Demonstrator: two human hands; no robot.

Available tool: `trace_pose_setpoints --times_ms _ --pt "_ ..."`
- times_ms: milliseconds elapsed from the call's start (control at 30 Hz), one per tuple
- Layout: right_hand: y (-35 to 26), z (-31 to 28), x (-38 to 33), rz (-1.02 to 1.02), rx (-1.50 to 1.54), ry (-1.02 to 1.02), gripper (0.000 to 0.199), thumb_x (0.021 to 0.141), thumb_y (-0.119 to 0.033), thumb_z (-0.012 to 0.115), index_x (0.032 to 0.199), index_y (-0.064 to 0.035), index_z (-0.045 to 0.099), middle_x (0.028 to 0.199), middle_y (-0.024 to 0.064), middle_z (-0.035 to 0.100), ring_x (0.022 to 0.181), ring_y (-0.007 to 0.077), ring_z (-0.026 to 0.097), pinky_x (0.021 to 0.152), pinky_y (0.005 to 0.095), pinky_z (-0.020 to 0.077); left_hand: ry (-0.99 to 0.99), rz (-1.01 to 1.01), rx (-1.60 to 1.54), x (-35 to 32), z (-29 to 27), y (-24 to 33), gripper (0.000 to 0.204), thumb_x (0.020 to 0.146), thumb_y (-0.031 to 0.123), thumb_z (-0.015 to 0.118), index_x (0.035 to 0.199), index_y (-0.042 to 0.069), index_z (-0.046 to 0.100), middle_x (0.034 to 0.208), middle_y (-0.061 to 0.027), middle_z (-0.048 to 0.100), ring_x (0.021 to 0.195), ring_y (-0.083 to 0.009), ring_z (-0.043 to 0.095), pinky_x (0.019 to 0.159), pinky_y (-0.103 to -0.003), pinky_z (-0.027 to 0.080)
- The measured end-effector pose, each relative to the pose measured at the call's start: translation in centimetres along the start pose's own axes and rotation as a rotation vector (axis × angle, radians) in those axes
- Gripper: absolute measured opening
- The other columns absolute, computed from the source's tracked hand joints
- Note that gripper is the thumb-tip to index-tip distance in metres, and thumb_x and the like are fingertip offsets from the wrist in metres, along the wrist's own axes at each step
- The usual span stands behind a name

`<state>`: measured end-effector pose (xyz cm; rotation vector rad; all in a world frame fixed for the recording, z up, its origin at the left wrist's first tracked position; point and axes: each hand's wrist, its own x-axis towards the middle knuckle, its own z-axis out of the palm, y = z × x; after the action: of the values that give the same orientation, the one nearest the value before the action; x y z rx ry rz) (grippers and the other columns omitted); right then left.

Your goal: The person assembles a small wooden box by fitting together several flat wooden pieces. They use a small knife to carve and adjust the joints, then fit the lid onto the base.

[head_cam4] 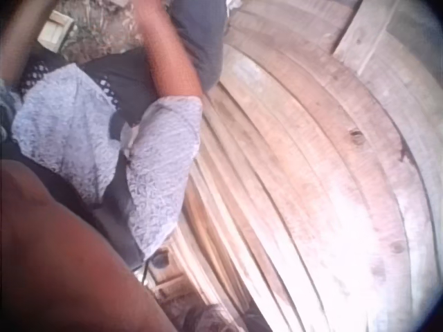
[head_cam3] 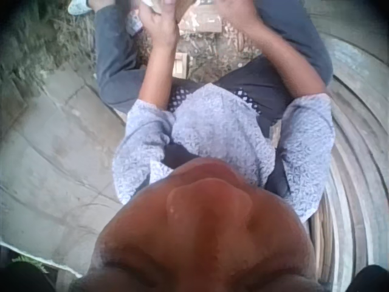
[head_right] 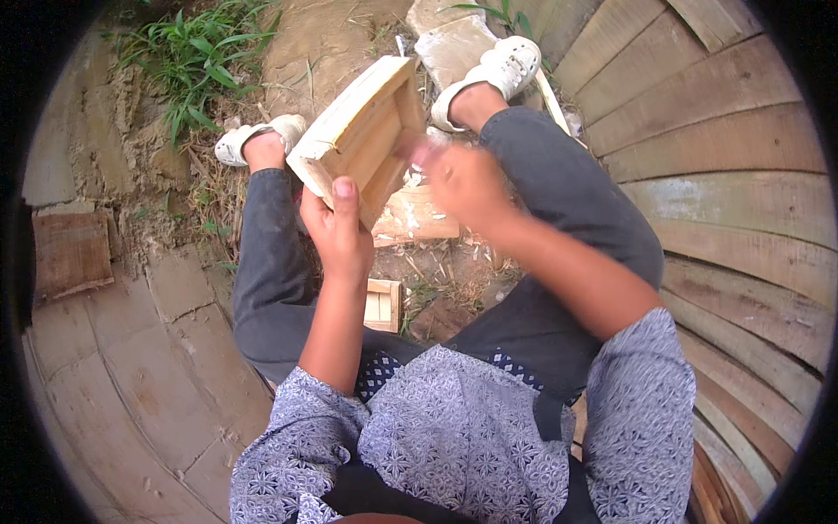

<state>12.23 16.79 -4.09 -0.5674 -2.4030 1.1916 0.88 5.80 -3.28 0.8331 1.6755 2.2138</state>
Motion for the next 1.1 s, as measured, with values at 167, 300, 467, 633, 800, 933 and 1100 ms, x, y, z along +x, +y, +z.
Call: trace_pose_setpoints --times_ms 167,300,467,633,800,933,1100 --pt "-0.1 1.7 0.0 -0.306 0.258 0.223 0.029 0.098 -0.024 0.057 0.091 -0.0002 0.072 0.076 0.0239 0.066 0.065 0.0324 0.068 0.057 0.0392 0.0497 -0.026 -0.017 -0.035 0.3 0.9 -0.3 0.052 0.092 0.036 0.071 0.118 -0.007 0.055 0.105 -0.0110 0.063 0.097 -0.0157 0.059 0.085 -0.031 0.048" --pt "-1.0 0.5 1.0 -0.136 0.204 0.154 0.027 0.097 -0.020 0.058 0.109 0.0002 0.071 0.099 0.0216 0.071 0.087 0.0327 0.072 0.074 0.0357 0.0553 -0.056 -0.080 0.019 0.2 -0.8 -0.2 0.054 0.092 0.037 0.071 0.119 -0.006 0.055 0.107 -0.0117 0.063 0.097 -0.0166 0.060 0.085 -0.032 0.048" --pt "1.3 -1.1 3.2 0.101 0.255 0.043 0.028 0.095 -0.019 0.061 0.111 0.0020 0.070 0.101 0.0227 0.071 0.090 0.0298 0.072 0.078 0.0371 0.0548 0.028 0.078 0.067 0.2 0.4 -1.0 0.047 0.092 0.035 0.071 0.114 -0.004 0.057 0.097 -0.0080 0.065 0.084 -0.0126 0.061 0.073 -0.028 0.050" --pt "1.4 0.9 0.5 -0.014 -0.004 -0.055 0.026 0.097 -0.026 0.057 0.104 -0.0059 0.073 0.088 0.0163 0.072 0.075 0.0313 0.071 0.066 0.0408 0.0550 0.004 -0.101 0.015 0.1 -0.3 -1.3 0.055 0.091 0.038 0.072 0.120 -0.006 0.056 0.107 -0.0108 0.065 0.094 -0.0150 0.061 0.081 -0.029 0.050" --pt "1.7 2.1 -0.3 -0.095 0.043 0.072 0.027 0.097 -0.018 0.060 0.081 0.0025 0.067 0.062 0.0141 0.059 0.053 0.0118 0.050 0.049 0.0346 0.0398 -0.016 -0.123 0.014 0.0 -0.5 -1.4 0.048 0.092 0.033 0.071 0.117 -0.005 0.058 0.105 -0.0104 0.065 0.094 -0.0144 0.060 0.082 -0.030 0.049" --pt "1.7 0.9 1.6 0.188 0.048 0.086 0.032 0.099 -0.025 0.055 0.084 -0.0007 0.070 0.073 0.0196 0.066 0.068 0.0342 0.067 0.059 0.0424 0.0486 -0.016 -0.124 0.037 0.2 -0.6 -1.7 0.048 0.092 0.032 0.071 0.117 -0.006 0.057 0.104 -0.0102 0.065 0.093 -0.0144 0.061 0.081 -0.030 0.050" --pt "1.3 1.3 1.6 -0.078 0.221 0.162 0.026 0.097 -0.022 0.057 0.098 0.0003 0.072 0.092 0.0221 0.070 0.081 0.0340 0.070 0.067 0.0392 0.0536 -0.020 -0.062 0.091 0.2 -0.1 -1.2 0.044 0.092 0.031 0.071 0.115 -0.005 0.058 0.100 -0.0092 0.066 0.091 -0.0139 0.061 0.081 -0.030 0.050"
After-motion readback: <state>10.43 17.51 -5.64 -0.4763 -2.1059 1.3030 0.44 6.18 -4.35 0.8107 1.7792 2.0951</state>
